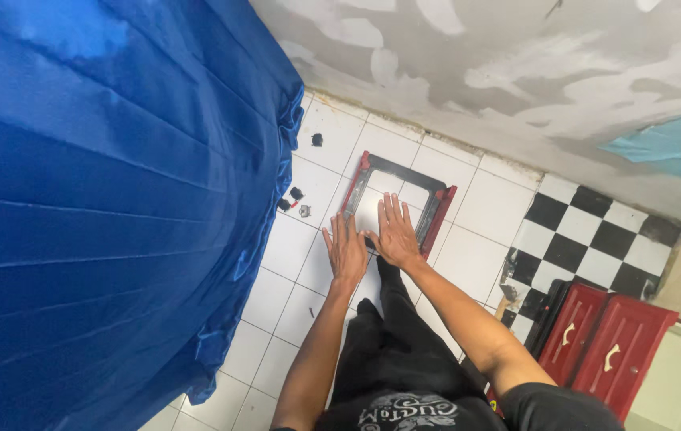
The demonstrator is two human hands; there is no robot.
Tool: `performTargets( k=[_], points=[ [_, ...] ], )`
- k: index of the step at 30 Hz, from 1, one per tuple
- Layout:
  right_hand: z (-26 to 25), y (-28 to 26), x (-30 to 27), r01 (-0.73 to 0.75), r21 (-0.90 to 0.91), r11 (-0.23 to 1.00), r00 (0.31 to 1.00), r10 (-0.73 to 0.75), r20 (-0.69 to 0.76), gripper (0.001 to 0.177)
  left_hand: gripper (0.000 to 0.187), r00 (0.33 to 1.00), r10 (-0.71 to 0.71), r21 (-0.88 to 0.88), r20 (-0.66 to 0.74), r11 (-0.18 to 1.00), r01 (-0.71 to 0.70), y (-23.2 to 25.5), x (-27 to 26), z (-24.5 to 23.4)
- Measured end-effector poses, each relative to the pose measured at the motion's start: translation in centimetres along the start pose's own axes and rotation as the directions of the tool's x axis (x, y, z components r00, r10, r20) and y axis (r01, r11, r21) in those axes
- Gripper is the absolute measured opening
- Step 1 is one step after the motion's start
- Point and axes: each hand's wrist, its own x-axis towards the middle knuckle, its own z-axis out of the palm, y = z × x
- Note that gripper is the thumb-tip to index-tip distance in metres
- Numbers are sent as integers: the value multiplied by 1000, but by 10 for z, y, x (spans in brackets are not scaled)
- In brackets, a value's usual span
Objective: The person assembles a red plastic toy kitchen set by hand. They attach red side panels to a black frame, place a red lid on top, insert a white basin into the frame, and finally fit a black frame around the basin.
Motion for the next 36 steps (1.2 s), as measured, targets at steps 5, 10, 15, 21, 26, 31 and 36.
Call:
performTargets(
  k=[5,10,15,21,26,31,36],
  points=[
    [-41,-9,-15,27,-26,999,995,-29,-96,81,50,991,108,14,-80,994,-107,24,2,-33],
    [-64,-17,-21,27,-20,999,984,-30,-174,80,49,976,191,37,-107,982,-188,41,10,-49],
    [-76,-27,-30,3,-34,999,979,-10,-203,78,48,960,257,35,-113,966,-255,49,10,-63],
    [-90,-40,-28,-53,-48,997,956,37,-290,79,47,931,347,34,-115,938,-346,48,15,-82],
    [-107,-49,-32,-146,-52,988,920,117,-373,77,49,897,436,16,-79,900,-436,58,28,-94],
    [-110,-60,-45,-248,-21,969,874,214,-437,75,47,842,538,8,-36,843,-538,69,35,-101],
    [-106,-67,-63,-384,16,923,793,339,-506,76,47,770,637,-19,11,771,-637,79,39,-103]
  ],
)
